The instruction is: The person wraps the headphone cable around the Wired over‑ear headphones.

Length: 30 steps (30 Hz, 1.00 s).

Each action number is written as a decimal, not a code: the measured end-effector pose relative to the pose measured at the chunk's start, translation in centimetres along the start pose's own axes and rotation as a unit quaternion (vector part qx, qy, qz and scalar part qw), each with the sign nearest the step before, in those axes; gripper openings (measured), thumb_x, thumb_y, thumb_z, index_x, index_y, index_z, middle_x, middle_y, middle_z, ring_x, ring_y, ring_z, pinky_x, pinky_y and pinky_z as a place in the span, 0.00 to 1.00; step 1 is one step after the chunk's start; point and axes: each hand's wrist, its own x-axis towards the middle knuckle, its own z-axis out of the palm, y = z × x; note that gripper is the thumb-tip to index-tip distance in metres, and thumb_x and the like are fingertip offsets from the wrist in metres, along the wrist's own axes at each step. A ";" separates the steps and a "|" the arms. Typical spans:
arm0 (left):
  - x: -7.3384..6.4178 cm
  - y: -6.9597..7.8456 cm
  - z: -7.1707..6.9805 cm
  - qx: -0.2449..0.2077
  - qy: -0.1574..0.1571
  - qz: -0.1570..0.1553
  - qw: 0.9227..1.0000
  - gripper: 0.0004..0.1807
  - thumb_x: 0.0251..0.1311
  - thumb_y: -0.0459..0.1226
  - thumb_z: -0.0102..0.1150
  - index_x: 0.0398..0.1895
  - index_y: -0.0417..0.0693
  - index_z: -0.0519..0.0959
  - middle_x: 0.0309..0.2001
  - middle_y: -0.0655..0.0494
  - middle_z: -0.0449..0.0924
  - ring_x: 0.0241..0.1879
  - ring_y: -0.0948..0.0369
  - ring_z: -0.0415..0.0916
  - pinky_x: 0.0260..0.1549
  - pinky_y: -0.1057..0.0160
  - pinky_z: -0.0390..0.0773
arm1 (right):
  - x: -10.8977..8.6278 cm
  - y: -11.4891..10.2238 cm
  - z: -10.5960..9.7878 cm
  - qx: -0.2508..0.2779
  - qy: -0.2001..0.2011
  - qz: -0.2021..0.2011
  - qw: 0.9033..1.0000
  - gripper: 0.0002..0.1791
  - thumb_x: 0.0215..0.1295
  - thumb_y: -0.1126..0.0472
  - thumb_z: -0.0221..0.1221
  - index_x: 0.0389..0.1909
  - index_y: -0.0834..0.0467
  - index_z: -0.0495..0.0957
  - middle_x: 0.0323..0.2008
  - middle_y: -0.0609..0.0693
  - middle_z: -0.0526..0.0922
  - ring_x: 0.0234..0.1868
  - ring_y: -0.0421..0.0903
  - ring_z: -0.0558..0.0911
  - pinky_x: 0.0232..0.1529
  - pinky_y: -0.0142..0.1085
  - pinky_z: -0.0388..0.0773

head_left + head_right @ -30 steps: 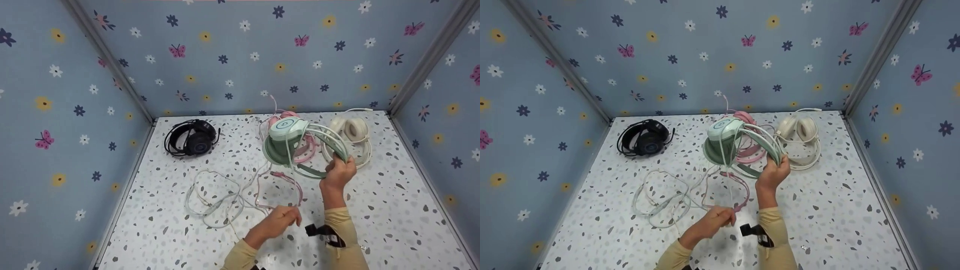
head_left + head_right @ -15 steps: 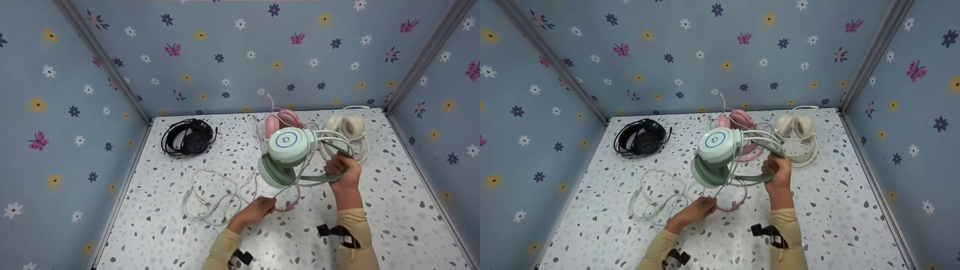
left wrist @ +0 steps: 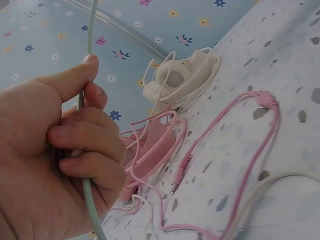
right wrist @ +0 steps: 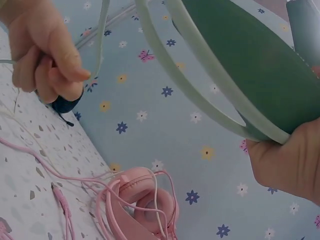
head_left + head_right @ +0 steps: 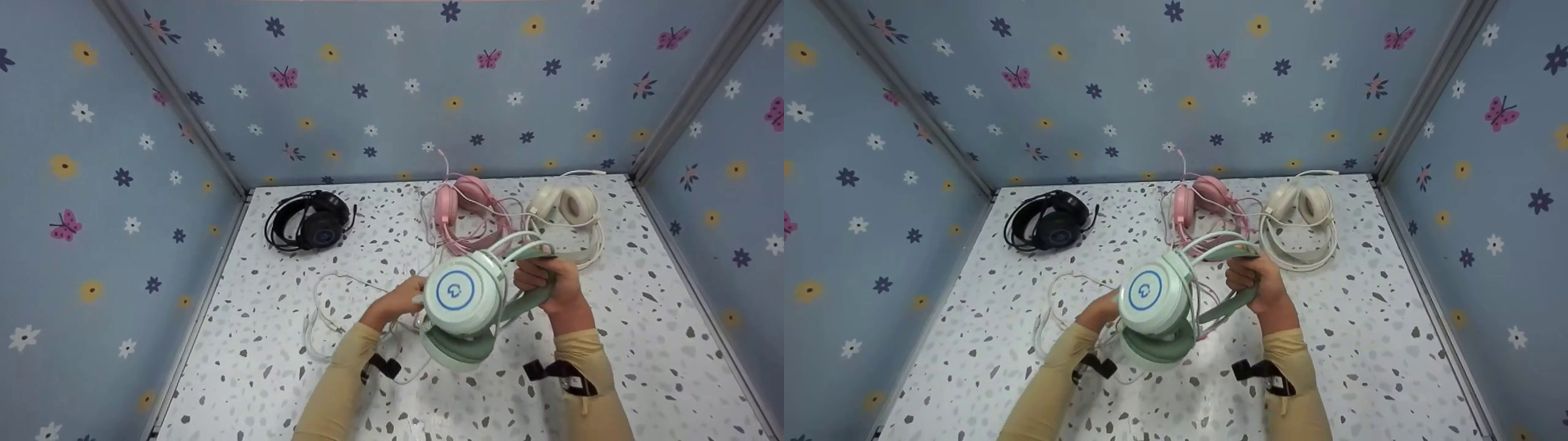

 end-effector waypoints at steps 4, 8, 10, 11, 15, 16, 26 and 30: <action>0.5 1.4 -3.2 -0.012 -0.092 -0.045 0.995 0.10 0.70 0.39 0.54 0.29 0.49 0.77 0.16 0.61 0.60 0.14 0.65 0.52 0.17 0.65 0.58 | 0.3 -0.3 0.1 -0.055 -0.036 0.028 0.997 0.14 0.75 0.68 0.37 0.34 0.57 0.71 0.18 0.46 0.50 0.16 0.39 0.48 0.21 0.33 0.42; 0.2 2.9 -6.1 0.032 -0.145 -0.102 0.984 0.15 0.68 0.41 0.57 0.22 0.49 0.72 0.15 0.60 0.56 0.13 0.64 0.48 0.16 0.64 0.55 | 0.3 -0.6 0.4 -0.123 -0.023 0.019 0.992 0.13 0.74 0.70 0.39 0.32 0.59 0.70 0.18 0.49 0.49 0.15 0.41 0.47 0.20 0.34 0.40; -0.1 3.8 -6.8 0.078 -0.145 -0.127 0.978 0.19 0.67 0.43 0.58 0.18 0.50 0.70 0.14 0.60 0.55 0.13 0.64 0.47 0.16 0.64 0.55 | 0.3 -0.7 0.6 -0.149 -0.005 0.014 0.989 0.14 0.71 0.75 0.38 0.29 0.58 0.67 0.18 0.49 0.49 0.15 0.41 0.47 0.19 0.35 0.40; -0.2 4.2 -6.9 0.117 -0.134 -0.127 0.976 0.21 0.66 0.45 0.59 0.16 0.51 0.68 0.14 0.60 0.55 0.13 0.65 0.47 0.16 0.64 0.55 | 0.3 -0.7 0.7 -0.163 0.005 0.011 0.986 0.15 0.70 0.76 0.38 0.28 0.58 0.67 0.18 0.50 0.49 0.15 0.42 0.47 0.19 0.35 0.40; 0.2 6.5 -6.1 0.316 -0.019 -0.109 0.942 0.30 0.59 0.58 0.61 0.10 0.55 0.62 0.11 0.64 0.53 0.12 0.66 0.48 0.14 0.66 0.56 | 0.3 -0.4 1.0 -0.244 0.057 0.003 0.968 0.16 0.62 0.81 0.39 0.28 0.58 0.67 0.18 0.49 0.51 0.15 0.43 0.46 0.17 0.36 0.41; 0.3 7.2 -5.8 0.361 0.014 -0.106 0.927 0.31 0.56 0.62 0.61 0.09 0.56 0.62 0.11 0.64 0.53 0.11 0.66 0.50 0.13 0.66 0.56 | 0.3 -0.1 1.1 -0.272 0.077 0.003 0.959 0.15 0.59 0.81 0.41 0.27 0.58 0.67 0.18 0.48 0.52 0.15 0.43 0.46 0.17 0.36 0.41; 1.3 14.2 -3.7 0.543 0.092 -0.094 0.830 0.26 0.63 0.56 0.58 0.13 0.54 0.70 0.13 0.62 0.64 0.15 0.63 0.64 0.17 0.61 0.66 | 2.2 2.1 3.7 -0.613 0.274 -0.078 0.737 0.11 0.52 0.82 0.59 0.22 0.70 0.67 0.17 0.43 0.64 0.20 0.38 0.61 0.23 0.33 0.60; 0.7 15.8 -2.0 0.560 0.149 -0.084 0.811 0.22 0.70 0.50 0.51 0.18 0.51 0.74 0.19 0.55 0.75 0.21 0.56 0.75 0.19 0.55 0.74 | 2.6 2.9 4.7 -0.671 0.342 -0.158 0.638 0.07 0.48 0.82 0.58 0.22 0.71 0.71 0.16 0.44 0.66 0.18 0.37 0.62 0.22 0.31 0.60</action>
